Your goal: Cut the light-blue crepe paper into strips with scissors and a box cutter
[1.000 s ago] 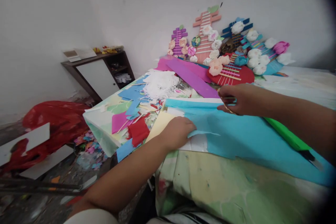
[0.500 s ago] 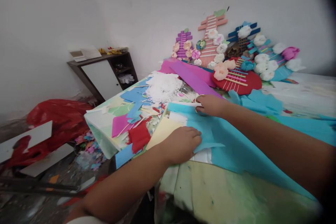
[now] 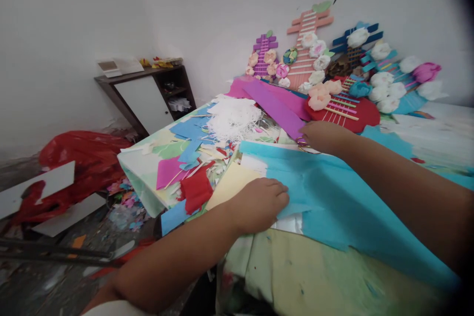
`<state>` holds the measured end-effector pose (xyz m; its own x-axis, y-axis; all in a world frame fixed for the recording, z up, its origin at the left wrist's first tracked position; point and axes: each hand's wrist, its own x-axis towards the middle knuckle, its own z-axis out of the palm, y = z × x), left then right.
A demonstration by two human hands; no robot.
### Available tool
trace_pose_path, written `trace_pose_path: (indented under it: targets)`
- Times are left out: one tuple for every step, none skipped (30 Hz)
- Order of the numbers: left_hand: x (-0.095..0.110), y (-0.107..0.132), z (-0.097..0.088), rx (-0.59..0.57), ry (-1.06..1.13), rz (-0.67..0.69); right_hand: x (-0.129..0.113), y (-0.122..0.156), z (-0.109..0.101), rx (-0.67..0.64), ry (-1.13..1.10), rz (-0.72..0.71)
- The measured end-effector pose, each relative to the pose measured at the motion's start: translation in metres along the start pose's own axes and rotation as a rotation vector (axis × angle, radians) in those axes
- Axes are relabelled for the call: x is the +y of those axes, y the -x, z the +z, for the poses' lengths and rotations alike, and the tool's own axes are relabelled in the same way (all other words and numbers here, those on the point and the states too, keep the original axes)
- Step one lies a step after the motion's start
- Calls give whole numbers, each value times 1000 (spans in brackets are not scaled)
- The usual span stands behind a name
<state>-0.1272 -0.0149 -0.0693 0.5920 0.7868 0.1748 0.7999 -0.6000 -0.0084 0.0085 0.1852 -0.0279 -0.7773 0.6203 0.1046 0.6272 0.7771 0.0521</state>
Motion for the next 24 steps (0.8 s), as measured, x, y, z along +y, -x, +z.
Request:
trace_pose_path:
  targets:
    - [0,0,1,9,-8,8,-10,4,-1,48,-13,-28]
    - [0,1,2,17,-18,16,-21,8,-1,106,-29,-61]
    - [0,1,2,23,-28,22,-32,11,2,195,-73,-109]
    - [0,1,3,26,-37,29,-43,13,6,216,-109,-152]
    - [1,1,4,29,-45,32,-52,13,12,204,-120,-195]
    - [1,1,4,32,-51,36,-60,12,20,182,-113,-216]
    - [1,1,4,35,-56,40,-65,9,28,149,-95,-217]
    - [1,1,5,38,-59,43,-67,5,36,114,-74,-203]
    - [1,1,5,40,-58,44,-68,1,44,84,-55,-181]
    - [1,1,5,40,-55,43,-67,-4,51,59,-43,-157]
    - [1,1,4,38,-50,41,-66,-9,56,39,-39,-138]
    - [1,1,4,34,-45,41,-64,-13,61,24,-39,-128]
    - [2,1,4,31,-40,42,-61,-16,64,15,-42,-124]
    - [2,1,5,26,-37,47,-59,-19,67,9,-47,-125]
    - [2,1,5,23,-36,52,-58,-21,68,2,-50,-129]
    - [2,1,5,21,-35,53,-57,-22,69,-5,-53,-134]
    - [2,1,6,20,-34,54,-56,-23,69,-12,-55,-140]
    - [2,1,6,19,-33,55,-55,-24,69,-18,-57,-145]
    - [2,1,6,18,-33,53,-55,-25,69,-23,-58,-150]
    - [3,1,6,16,-34,51,-54,-26,69,-28,-59,-154]
    - [3,1,6,13,-36,49,-54,-27,68,-31,-61,-158]
    - [3,2,6,10,-39,48,-53,-27,68,-33,-63,-161]
    - [4,2,6,10,-41,46,-53,-28,68,-34,-66,-164]
    - [4,2,6,11,-40,44,-53,-28,69,-33,-70,-165]
